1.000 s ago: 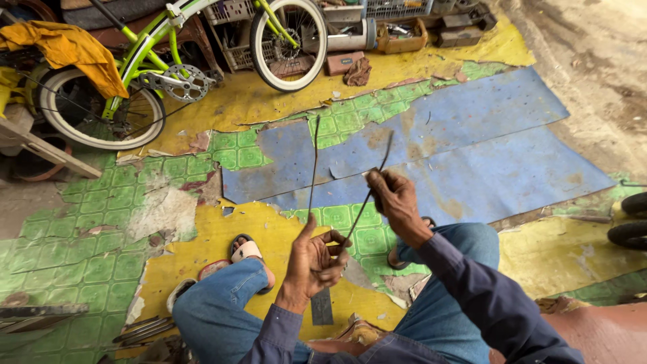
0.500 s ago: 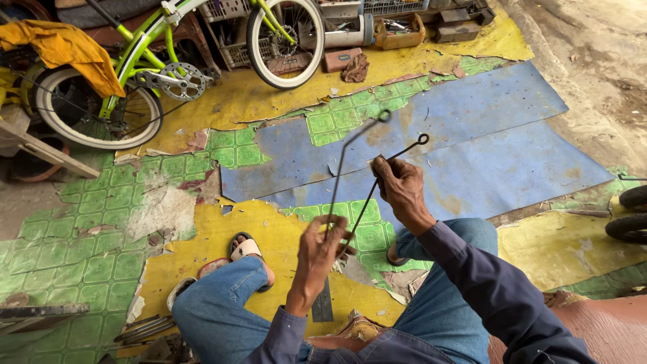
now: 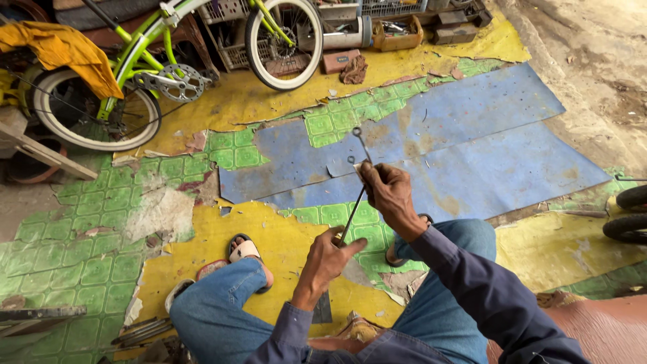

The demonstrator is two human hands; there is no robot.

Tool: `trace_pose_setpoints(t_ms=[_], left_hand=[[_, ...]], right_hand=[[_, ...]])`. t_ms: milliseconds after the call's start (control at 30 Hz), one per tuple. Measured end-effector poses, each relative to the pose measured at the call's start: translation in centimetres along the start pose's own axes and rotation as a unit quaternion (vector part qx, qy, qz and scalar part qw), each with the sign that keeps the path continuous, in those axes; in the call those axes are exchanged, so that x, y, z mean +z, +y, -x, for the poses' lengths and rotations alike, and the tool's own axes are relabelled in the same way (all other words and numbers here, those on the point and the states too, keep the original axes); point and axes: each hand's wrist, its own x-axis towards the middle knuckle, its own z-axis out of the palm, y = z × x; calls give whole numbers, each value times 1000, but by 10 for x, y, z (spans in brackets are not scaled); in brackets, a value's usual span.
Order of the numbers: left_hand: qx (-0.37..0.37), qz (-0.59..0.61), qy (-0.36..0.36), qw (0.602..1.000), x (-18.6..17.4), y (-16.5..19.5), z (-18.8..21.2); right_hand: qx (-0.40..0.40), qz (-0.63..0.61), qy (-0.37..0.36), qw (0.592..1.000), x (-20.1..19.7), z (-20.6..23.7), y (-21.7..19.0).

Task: The person sits on the floor of a bicycle repair shop and bends a long metal rod with looped ends by hand, repeatedly flexing and reshaping it against their hands and lap, turning it over to work different sections throughout the clip.

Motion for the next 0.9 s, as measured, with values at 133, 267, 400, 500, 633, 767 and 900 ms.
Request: trace_pose_setpoints(t_ms=[133, 267, 400, 500, 633, 767, 900], left_hand=[[-126, 142, -98, 977, -6, -4, 2], [-149, 263, -161, 940, -12, -5, 7], [-154, 268, -187, 932, -16, 0, 13], [-166, 243, -193, 936, -17, 4, 13], [-119, 238, -178, 947, -15, -3, 7], [-81, 224, -172, 956, -14, -23, 4], [310, -198, -103, 924, -11, -32, 8]], right_hand=[[-54, 75, -17, 996, 8, 27, 13], [-28, 103, -122, 987, 15, 55, 28], [-10, 74, -103, 992, 7, 29, 23], [-7, 43, -46, 998, 1, 6, 13], [-69, 129, -95, 985, 8, 29, 16], [-59, 122, -140, 981, 11, 48, 18], [-51, 54, -62, 995, -6, 10, -1]])
